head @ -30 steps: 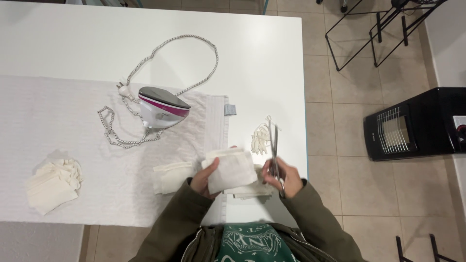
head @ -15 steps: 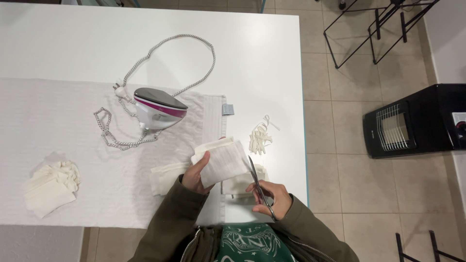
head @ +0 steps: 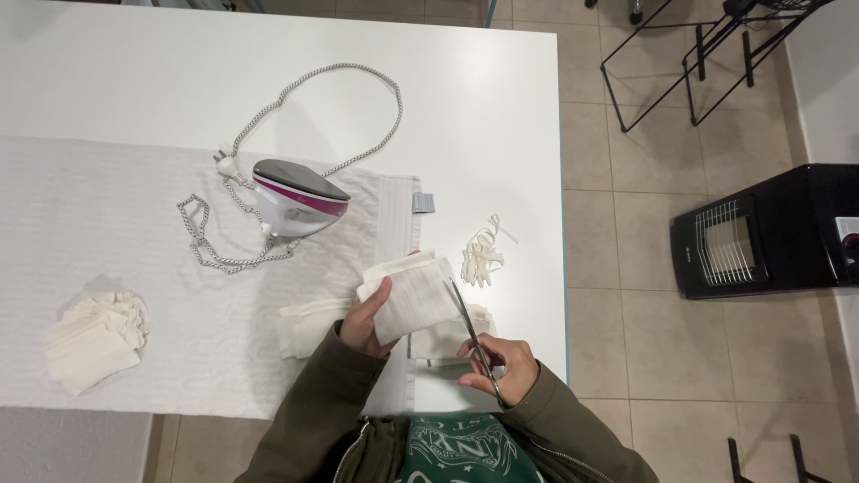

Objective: Trimming the edges of folded white fabric squares using scissors.

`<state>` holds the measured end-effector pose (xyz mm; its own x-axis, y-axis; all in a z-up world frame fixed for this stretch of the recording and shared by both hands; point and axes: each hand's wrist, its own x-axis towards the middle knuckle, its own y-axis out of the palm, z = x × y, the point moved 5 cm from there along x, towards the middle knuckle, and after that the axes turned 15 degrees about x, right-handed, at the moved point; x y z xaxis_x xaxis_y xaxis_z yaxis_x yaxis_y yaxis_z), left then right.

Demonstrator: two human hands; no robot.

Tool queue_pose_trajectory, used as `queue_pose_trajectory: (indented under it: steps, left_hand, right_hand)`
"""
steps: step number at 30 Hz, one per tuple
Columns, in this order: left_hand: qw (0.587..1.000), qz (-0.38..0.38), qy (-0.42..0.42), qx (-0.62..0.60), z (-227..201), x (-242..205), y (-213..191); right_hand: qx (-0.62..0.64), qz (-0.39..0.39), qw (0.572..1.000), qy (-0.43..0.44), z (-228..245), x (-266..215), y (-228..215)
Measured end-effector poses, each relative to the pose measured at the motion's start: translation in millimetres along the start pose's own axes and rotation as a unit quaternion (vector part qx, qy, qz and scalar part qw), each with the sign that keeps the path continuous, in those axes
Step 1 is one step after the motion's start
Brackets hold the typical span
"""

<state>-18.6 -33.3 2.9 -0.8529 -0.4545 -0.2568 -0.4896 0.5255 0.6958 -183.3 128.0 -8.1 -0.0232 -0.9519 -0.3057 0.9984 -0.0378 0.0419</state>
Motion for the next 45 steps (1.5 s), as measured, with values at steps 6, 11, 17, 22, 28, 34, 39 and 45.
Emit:
queue_pose_trajectory:
  steps: [6, 11, 17, 22, 28, 34, 39, 45]
  left_hand:
    - [1.000, -0.010, 0.011, 0.019, -2.7, 0.4, 2.7]
    - [1.000, -0.013, 0.014, 0.019, -1.7, 3.2, -0.6]
    - [0.999, -0.015, 0.027, 0.008, -2.5, 6.1, 1.6]
    - [1.000, -0.009, 0.023, 0.008, -3.3, 6.5, 5.7]
    - [1.000, 0.003, 0.010, -0.004, 1.7, 10.3, 5.8]
    - [1.000, -0.001, -0.015, -0.008, 7.5, 14.4, 6.9]
    - [0.998, -0.006, -0.042, 0.037, 10.4, 16.2, 15.0]
    - [0.998, 0.004, -0.044, 0.043, 20.1, 26.0, 11.2]
  right_hand:
    - [0.015, 0.021, 0.999, -0.031, 7.6, -0.8, 1.1]
    - [0.002, -0.004, 1.000, -0.006, -4.9, -1.5, -1.6]
    - [-0.030, -0.039, 0.999, -0.022, -13.3, -4.9, -4.6]
    - [-0.058, -0.058, 0.995, -0.059, -14.4, -6.4, -5.2]
    - [-0.028, -0.072, 0.995, -0.055, -16.4, -7.1, -4.5]
    - [-0.011, -0.076, 0.997, -0.010, -20.4, -4.6, -10.9]
    - [-0.015, -0.076, 0.995, -0.060, -7.5, 2.6, -16.9]
    - [-0.052, -0.106, 0.990, -0.073, -19.0, 11.0, -24.9]
